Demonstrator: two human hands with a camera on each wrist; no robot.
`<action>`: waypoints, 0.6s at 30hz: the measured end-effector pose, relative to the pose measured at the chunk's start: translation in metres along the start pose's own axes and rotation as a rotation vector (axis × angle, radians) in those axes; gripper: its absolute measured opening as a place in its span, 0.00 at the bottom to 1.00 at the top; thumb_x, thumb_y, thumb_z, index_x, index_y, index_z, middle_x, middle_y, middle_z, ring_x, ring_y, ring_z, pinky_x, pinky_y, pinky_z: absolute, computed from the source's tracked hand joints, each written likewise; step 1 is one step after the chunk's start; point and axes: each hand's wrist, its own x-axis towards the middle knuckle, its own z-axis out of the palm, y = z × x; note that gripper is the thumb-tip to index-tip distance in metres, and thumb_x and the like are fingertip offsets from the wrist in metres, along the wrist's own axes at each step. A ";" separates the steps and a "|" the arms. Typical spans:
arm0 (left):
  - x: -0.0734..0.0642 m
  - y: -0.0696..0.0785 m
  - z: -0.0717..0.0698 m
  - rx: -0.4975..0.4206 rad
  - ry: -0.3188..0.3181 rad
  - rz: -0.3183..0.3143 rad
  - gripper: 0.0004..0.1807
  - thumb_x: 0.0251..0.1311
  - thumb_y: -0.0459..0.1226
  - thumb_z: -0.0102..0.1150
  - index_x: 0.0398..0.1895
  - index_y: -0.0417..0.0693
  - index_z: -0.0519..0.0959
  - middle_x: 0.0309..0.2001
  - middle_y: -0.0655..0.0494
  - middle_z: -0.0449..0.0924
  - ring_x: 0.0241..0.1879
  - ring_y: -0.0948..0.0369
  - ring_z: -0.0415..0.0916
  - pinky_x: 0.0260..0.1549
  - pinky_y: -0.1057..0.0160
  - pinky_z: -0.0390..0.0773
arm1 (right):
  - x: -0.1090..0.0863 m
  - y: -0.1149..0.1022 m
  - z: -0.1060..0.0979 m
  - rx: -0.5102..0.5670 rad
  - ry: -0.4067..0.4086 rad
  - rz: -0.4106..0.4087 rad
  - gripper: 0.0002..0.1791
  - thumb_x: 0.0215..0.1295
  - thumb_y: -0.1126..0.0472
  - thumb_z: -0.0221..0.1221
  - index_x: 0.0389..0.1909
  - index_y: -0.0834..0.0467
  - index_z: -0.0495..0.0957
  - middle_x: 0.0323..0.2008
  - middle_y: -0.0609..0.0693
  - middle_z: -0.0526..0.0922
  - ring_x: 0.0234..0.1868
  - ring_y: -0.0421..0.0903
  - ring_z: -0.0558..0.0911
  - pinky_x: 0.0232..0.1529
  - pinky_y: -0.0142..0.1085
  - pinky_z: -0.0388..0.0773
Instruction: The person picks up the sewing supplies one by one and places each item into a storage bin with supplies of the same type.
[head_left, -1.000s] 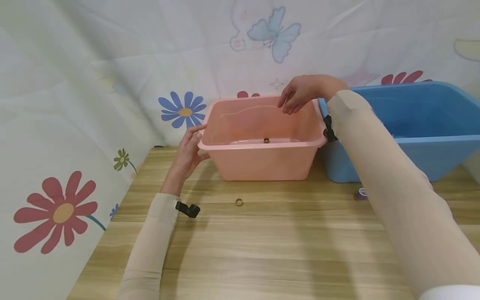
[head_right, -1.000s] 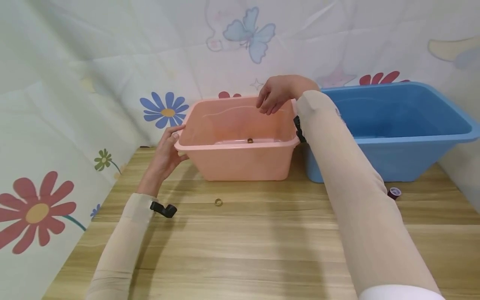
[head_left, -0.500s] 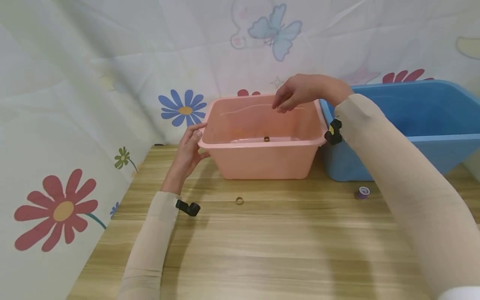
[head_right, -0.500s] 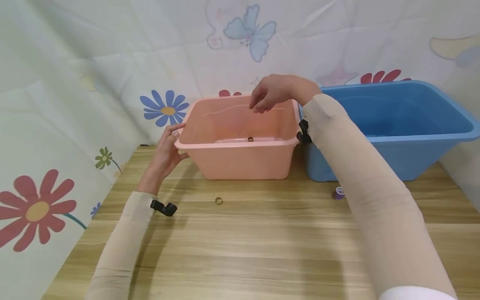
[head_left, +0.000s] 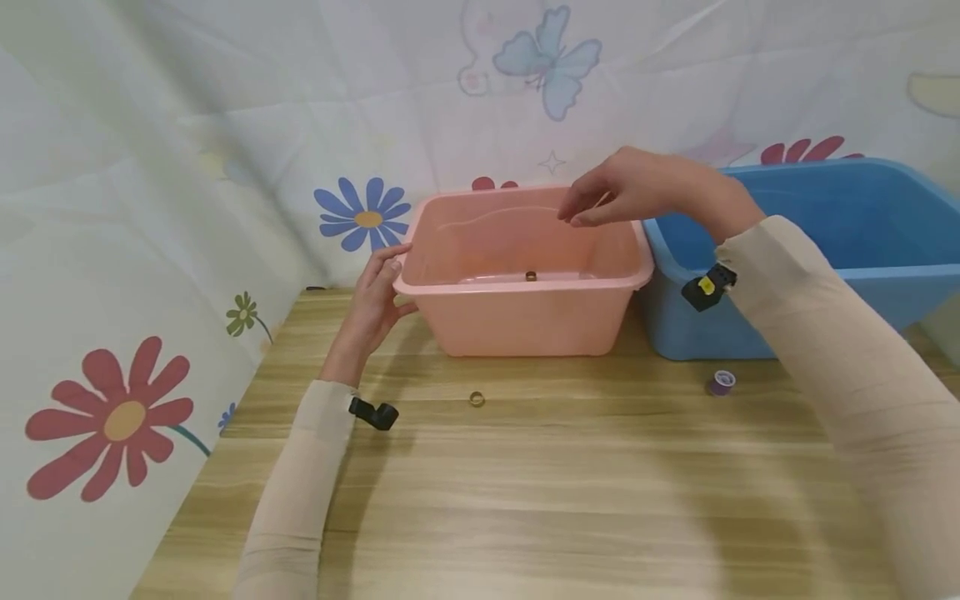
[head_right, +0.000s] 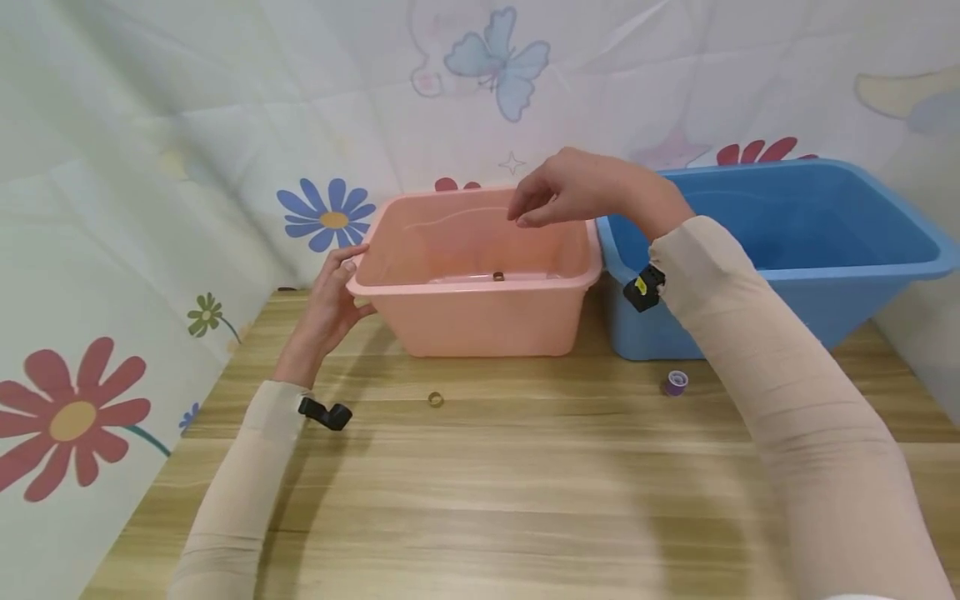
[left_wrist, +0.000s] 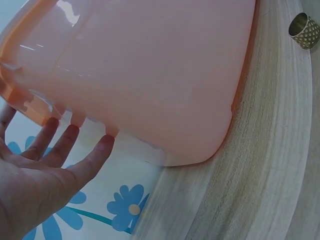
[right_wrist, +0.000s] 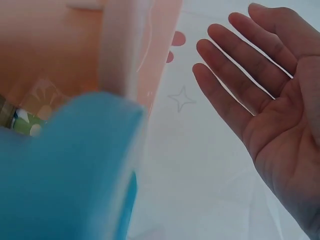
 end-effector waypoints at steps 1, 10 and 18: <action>0.000 0.000 0.000 -0.003 -0.001 -0.001 0.18 0.75 0.45 0.51 0.65 0.57 0.70 0.66 0.51 0.66 0.62 0.49 0.69 0.46 0.50 0.81 | -0.003 0.000 0.001 0.001 0.014 -0.007 0.18 0.73 0.55 0.61 0.61 0.53 0.81 0.55 0.51 0.85 0.57 0.49 0.82 0.59 0.49 0.78; -0.003 0.000 0.000 0.002 -0.001 -0.014 0.18 0.76 0.45 0.51 0.65 0.58 0.70 0.67 0.53 0.65 0.64 0.48 0.67 0.48 0.49 0.80 | -0.033 -0.006 0.024 -0.025 0.218 -0.035 0.19 0.72 0.55 0.62 0.60 0.55 0.81 0.55 0.53 0.85 0.54 0.53 0.85 0.56 0.52 0.80; -0.002 0.000 0.002 0.004 0.001 -0.017 0.17 0.75 0.45 0.50 0.64 0.58 0.70 0.67 0.54 0.65 0.64 0.49 0.68 0.48 0.49 0.80 | -0.065 -0.013 0.047 0.017 0.334 0.008 0.19 0.71 0.56 0.64 0.61 0.52 0.81 0.52 0.50 0.86 0.44 0.48 0.83 0.42 0.47 0.81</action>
